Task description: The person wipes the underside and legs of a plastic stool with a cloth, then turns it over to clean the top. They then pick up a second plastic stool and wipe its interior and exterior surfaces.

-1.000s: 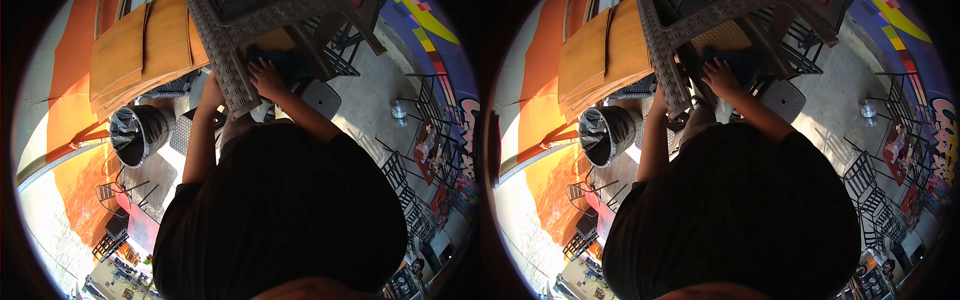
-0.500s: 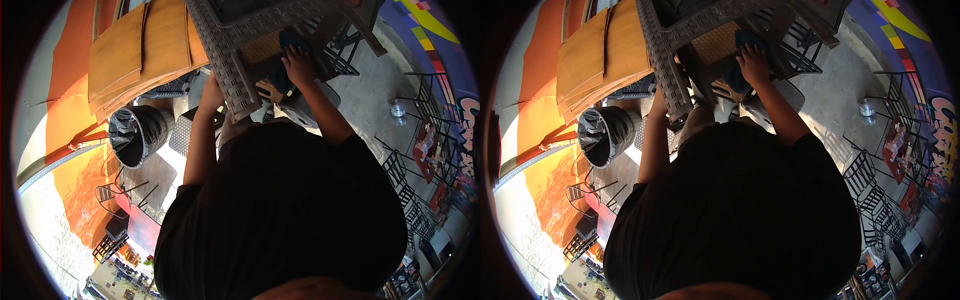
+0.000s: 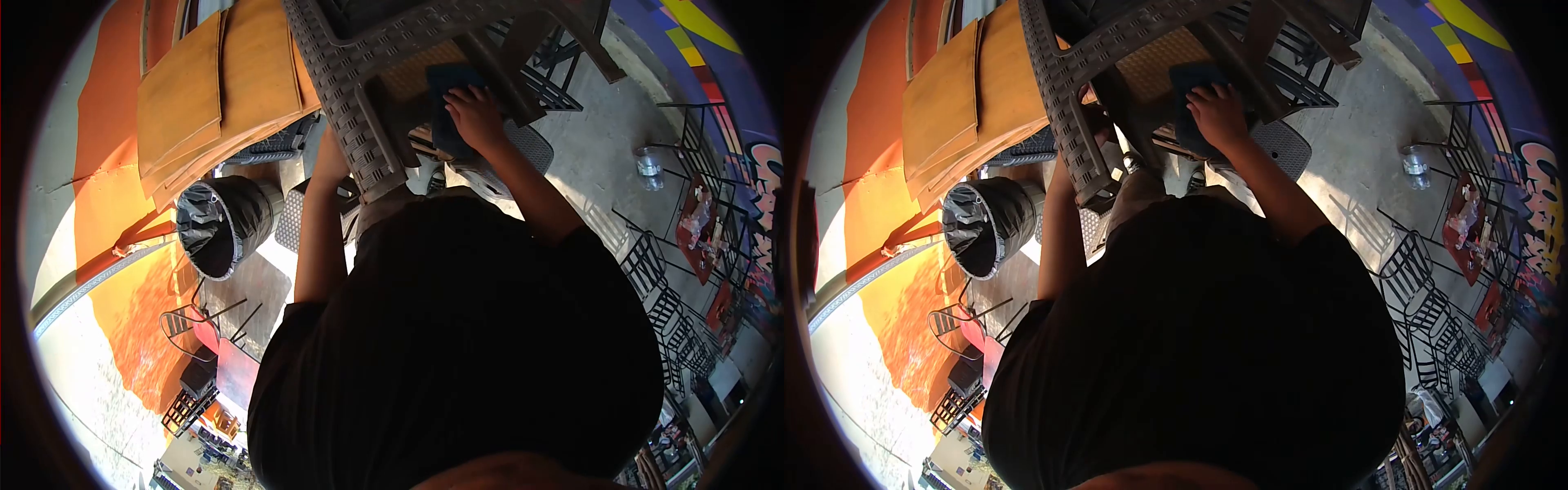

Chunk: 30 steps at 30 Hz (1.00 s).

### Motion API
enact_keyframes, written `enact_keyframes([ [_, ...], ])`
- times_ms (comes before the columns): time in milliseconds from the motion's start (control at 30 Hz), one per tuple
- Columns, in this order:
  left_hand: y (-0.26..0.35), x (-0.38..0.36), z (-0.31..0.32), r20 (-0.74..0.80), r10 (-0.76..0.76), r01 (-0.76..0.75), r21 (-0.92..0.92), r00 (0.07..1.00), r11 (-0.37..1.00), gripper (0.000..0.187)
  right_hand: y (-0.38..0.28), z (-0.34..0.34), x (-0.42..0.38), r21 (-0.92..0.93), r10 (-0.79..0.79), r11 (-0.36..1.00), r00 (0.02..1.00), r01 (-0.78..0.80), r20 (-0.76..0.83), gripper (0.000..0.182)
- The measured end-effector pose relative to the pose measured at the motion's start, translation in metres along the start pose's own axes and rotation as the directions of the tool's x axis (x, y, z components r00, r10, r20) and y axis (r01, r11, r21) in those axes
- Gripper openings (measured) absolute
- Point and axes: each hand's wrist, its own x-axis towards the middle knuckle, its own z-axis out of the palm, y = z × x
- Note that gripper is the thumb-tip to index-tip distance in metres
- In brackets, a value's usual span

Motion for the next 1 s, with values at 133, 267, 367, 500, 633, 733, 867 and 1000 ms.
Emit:
enact_keyframes([
  [133, 0.002, -0.004, -0.001, 0.027, -0.041, 0.042, -0.040, 0.999, 0.998, 0.045, 0.003, -0.002, 0.010, -0.033, 0.066, 0.997, 0.998, -0.066, 0.011, 0.025],
  [267, -0.010, -0.003, 0.004, 0.027, -0.101, 0.103, -0.070, 0.994, 0.992, 0.042, -0.067, 0.026, 0.007, 0.084, -0.075, 0.994, 0.997, 0.074, 0.011, 0.027],
  [367, -0.016, -0.004, 0.004, 0.017, -0.111, 0.112, -0.054, 0.994, 0.992, 0.041, -0.072, 0.021, 0.008, 0.114, -0.136, 0.984, 0.991, 0.135, 0.003, 0.029],
  [500, -0.008, -0.004, 0.002, 0.033, -0.072, 0.074, -0.067, 0.997, 0.995, 0.043, -0.031, 0.009, 0.011, 0.010, -0.019, 1.000, 0.999, 0.019, -0.026, 0.033],
  [633, -0.012, -0.005, 0.003, 0.033, -0.190, 0.193, -0.135, 0.981, 0.972, 0.045, -0.031, 0.016, 0.012, -0.011, 0.035, 0.999, 0.999, -0.035, -0.018, 0.034],
  [733, -0.021, -0.003, 0.004, 0.045, -0.177, 0.181, -0.110, 0.983, 0.977, 0.046, -0.079, 0.026, 0.009, 0.057, -0.047, 0.997, 0.999, 0.046, 0.025, 0.036],
  [867, -0.018, -0.003, 0.005, 0.048, -0.171, 0.174, -0.049, 0.984, 0.984, 0.048, -0.083, 0.030, 0.008, 0.118, -0.161, 0.980, 0.987, 0.161, -0.009, 0.035],
  [1000, -0.009, -0.004, 0.001, 0.032, -0.112, 0.115, -0.102, 0.993, 0.988, 0.049, -0.018, 0.010, 0.005, 0.135, -0.029, 0.990, 0.999, 0.034, -0.036, 0.027],
])
